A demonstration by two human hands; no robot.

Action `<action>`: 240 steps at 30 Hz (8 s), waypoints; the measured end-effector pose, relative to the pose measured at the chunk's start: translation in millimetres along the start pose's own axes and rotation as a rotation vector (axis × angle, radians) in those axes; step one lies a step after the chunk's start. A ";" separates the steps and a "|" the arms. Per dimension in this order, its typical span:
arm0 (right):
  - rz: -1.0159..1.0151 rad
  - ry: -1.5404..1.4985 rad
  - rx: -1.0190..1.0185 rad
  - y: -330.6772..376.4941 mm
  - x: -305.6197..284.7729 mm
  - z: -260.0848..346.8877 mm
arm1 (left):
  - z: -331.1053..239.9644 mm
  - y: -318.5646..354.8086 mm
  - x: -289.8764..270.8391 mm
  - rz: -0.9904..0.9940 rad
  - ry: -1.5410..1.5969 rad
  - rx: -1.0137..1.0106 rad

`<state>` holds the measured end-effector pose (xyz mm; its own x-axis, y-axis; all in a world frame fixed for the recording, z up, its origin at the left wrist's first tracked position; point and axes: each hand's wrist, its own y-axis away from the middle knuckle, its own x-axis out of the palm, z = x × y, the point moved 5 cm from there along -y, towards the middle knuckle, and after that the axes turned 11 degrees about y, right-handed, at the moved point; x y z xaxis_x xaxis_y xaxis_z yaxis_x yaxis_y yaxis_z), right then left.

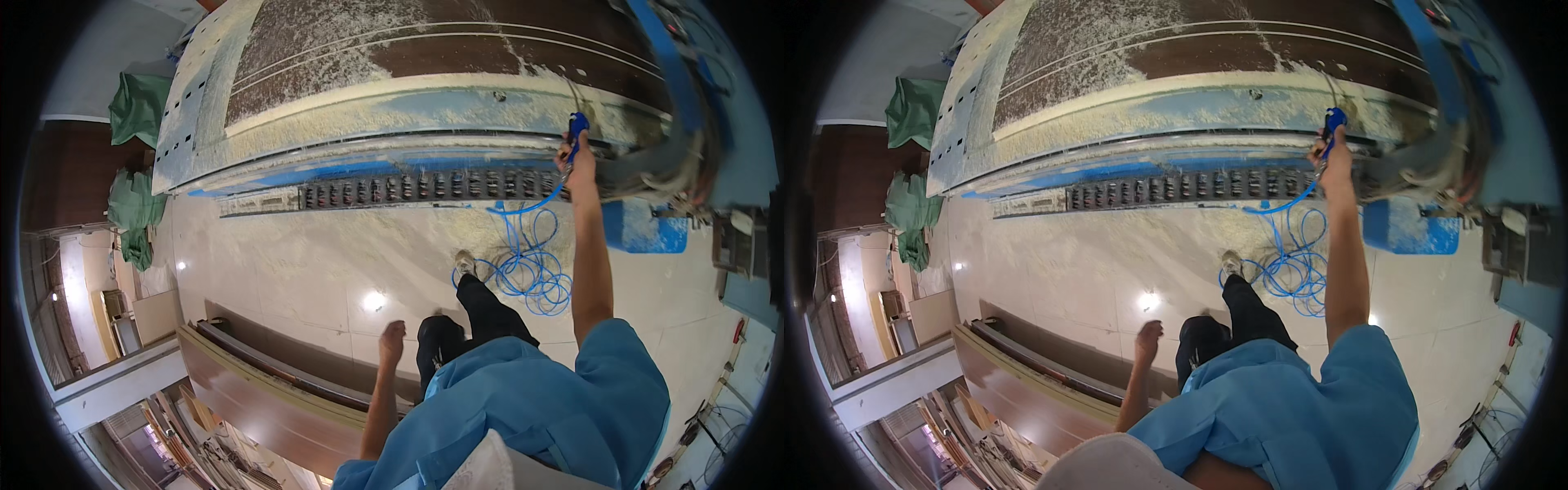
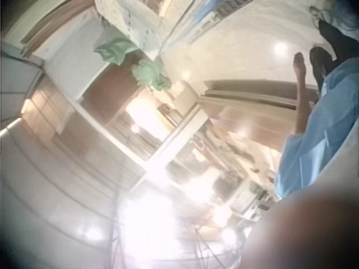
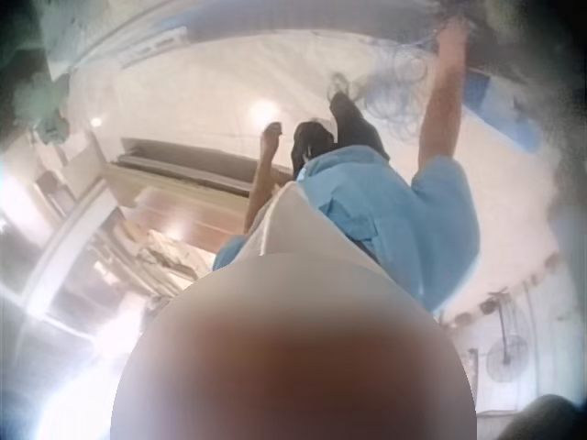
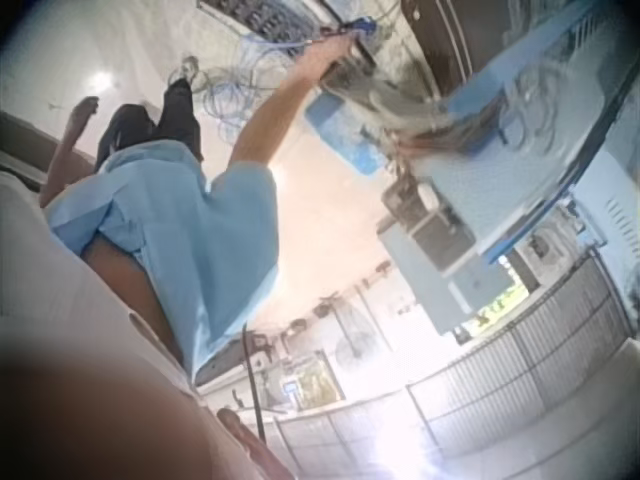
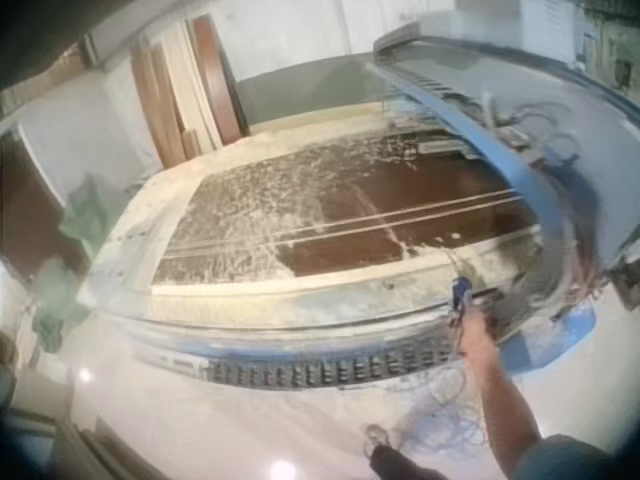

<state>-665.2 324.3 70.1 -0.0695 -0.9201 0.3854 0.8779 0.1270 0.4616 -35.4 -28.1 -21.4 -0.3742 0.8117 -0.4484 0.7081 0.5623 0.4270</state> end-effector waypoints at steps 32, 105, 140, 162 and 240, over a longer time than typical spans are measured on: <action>-0.079 0.282 0.094 -44.8 276.9 -107.9 | -548.7 -657.3 85.8 -0.047 -0.511 1.240; 0.109 1.183 -0.009 26.2 428.2 -115.6 | -259.3 -670.0 -419.6 -0.528 -0.903 0.685; -0.774 -0.470 -0.228 631.2 -378.6 -6.0 | -280.5 365.1 381.5 1.745 -0.218 0.328; -0.532 0.640 -0.273 311.0 -828.4 463.4 | -394.2 400.9 848.8 0.994 -0.421 0.427; -1.425 1.027 -1.554 545.0 -2153.3 1395.0 | -837.2 851.6 2121.4 0.705 0.257 -0.379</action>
<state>-697.9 2891.6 606.4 -0.9933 -0.0232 -0.1135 0.1146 -0.3361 -0.9348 -727.5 2304.8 48.5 -0.0764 0.9777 0.1957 0.5951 -0.1127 0.7957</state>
